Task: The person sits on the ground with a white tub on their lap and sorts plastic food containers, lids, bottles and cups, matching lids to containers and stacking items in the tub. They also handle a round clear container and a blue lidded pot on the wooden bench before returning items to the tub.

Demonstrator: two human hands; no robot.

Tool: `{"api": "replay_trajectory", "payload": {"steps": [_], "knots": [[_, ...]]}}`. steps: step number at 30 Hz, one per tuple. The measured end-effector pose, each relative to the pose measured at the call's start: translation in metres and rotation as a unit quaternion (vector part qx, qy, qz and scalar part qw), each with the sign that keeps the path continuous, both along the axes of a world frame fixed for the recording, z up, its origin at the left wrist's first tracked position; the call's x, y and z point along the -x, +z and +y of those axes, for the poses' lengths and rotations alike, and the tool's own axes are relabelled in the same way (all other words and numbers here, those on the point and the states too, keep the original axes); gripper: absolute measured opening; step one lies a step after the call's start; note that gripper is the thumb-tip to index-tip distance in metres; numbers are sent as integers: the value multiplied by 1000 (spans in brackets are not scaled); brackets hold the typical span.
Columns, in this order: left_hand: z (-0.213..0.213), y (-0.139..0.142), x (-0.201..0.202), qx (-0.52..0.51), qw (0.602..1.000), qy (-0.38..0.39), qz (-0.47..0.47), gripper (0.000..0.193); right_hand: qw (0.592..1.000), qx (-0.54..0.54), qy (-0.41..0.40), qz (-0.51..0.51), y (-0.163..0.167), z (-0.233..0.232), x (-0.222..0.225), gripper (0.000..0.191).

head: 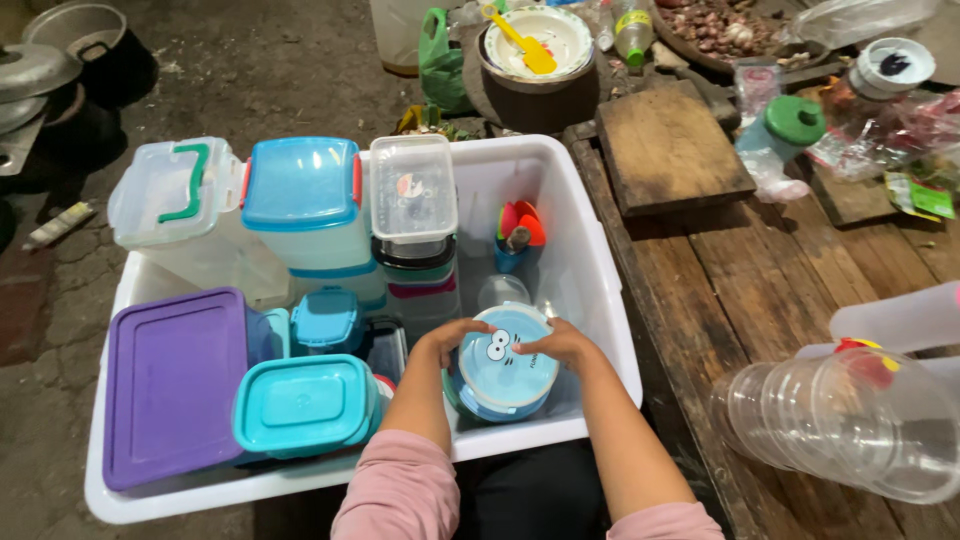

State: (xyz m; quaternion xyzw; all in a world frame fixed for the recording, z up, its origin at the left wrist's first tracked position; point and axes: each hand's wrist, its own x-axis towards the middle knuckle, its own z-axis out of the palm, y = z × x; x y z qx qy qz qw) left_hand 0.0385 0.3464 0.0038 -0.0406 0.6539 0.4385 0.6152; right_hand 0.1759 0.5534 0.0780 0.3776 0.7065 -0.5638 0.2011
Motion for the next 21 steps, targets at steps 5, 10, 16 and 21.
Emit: {"api": "replay_trajectory", "payload": {"steps": [5, 10, 16, 21], "knots": [[9, -11, -7, 0, 1000, 6, -14, 112, 971, -220, 27, 87, -20, 7, -10, 75], [17, -6, -14, -12, 1000, 6, 3, 110, 944, -273, 45, 178, 0, 10, -10, 61], [18, 4, -15, -17, 1000, 4, 8, 111, 950, -222, 73, 208, 91, 5, -18, 63], [34, 6, -7, -33, 991, -60, 117, 90, 927, -219, 39, 301, 175, -1, -37, 66]]}}
